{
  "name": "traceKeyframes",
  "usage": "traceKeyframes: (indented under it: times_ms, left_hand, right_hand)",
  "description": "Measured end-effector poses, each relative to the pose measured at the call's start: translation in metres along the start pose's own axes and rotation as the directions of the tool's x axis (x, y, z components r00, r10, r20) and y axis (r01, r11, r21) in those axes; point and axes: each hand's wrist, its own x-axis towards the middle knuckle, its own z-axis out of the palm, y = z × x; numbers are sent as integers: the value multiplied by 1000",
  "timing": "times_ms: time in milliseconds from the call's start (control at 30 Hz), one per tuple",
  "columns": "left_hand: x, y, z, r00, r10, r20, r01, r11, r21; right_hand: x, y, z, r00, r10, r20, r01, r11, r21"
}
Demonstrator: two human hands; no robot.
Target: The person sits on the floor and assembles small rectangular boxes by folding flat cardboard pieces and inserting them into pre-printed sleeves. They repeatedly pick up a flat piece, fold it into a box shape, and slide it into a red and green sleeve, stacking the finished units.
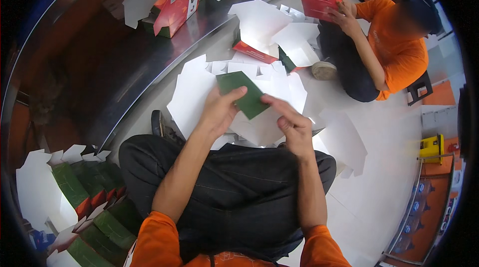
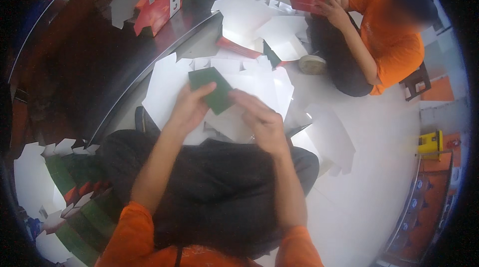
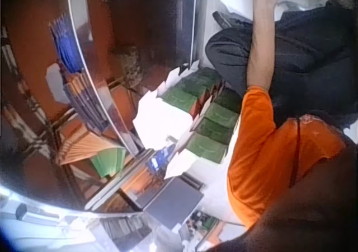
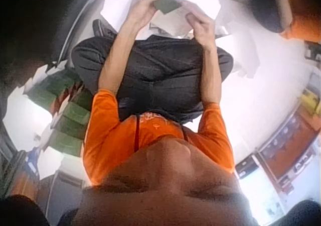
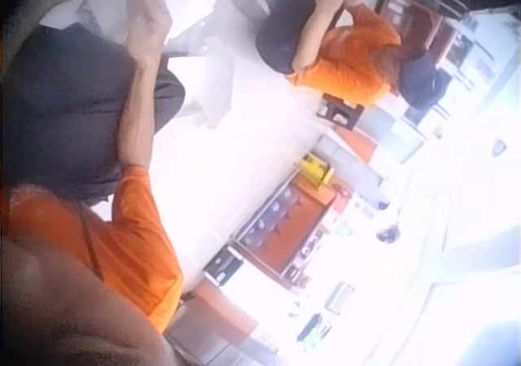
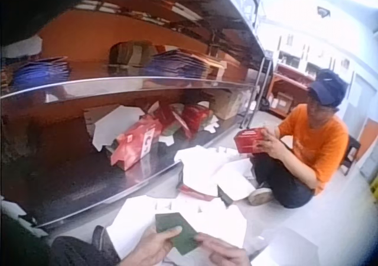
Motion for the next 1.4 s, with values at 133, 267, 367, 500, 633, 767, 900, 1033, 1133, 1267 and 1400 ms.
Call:
traceKeyframes:
  times_ms: [133, 267, 367, 500, 633, 767, 900, 1033, 1133, 1267, 1400]
  left_hand:
    - [-9, -7, 17, 998, 11, 57, -4, 992, -127]
    - [-8, -9, 16, 996, 9, 86, -2, 997, -74]
    - [-9, -10, 18, 996, -5, 86, 9, 999, -41]
    - [-12, -13, 23, 998, -31, 47, 31, 1000, 1]
    - [-16, -19, 32, 999, -43, 4, 42, 998, 49]
    - [-18, -26, 32, 989, 71, 128, -86, 990, 115]
    - [-23, -19, 38, 981, 38, 191, -73, 981, 177]
    - [-30, -17, 41, 973, 65, 219, -155, 893, 422]
    - [-20, -2, 26, 943, 163, 289, -332, 451, 828]
    - [-23, 10, 17, 961, 30, 276, -278, 77, 958]
    - [-20, 2, 14, 953, 36, 302, -304, 98, 947]
  right_hand:
    - [4, -1, 21, 978, -95, -185, 34, 951, -307]
    - [4, -4, 18, 993, -104, -47, 66, 858, -510]
    - [4, -6, 9, 994, -104, 30, 106, 870, -481]
    - [1, -3, 12, 993, -112, -28, 81, 853, -515]
    - [0, 3, 20, 983, -101, -151, -7, 809, -588]
    - [0, -9, 24, 988, 64, -137, -136, 776, -617]
    - [-4, -3, 22, 994, 50, -101, -95, 855, -510]
    - [-8, 9, 21, 1000, 3, 11, 2, 901, -433]
    - [-2, -7, 11, 961, 274, -33, -274, 931, -241]
    - [8, -5, -3, 952, 277, -130, -304, 811, -499]
    - [10, 21, -4, 889, 403, -220, -446, 643, -623]
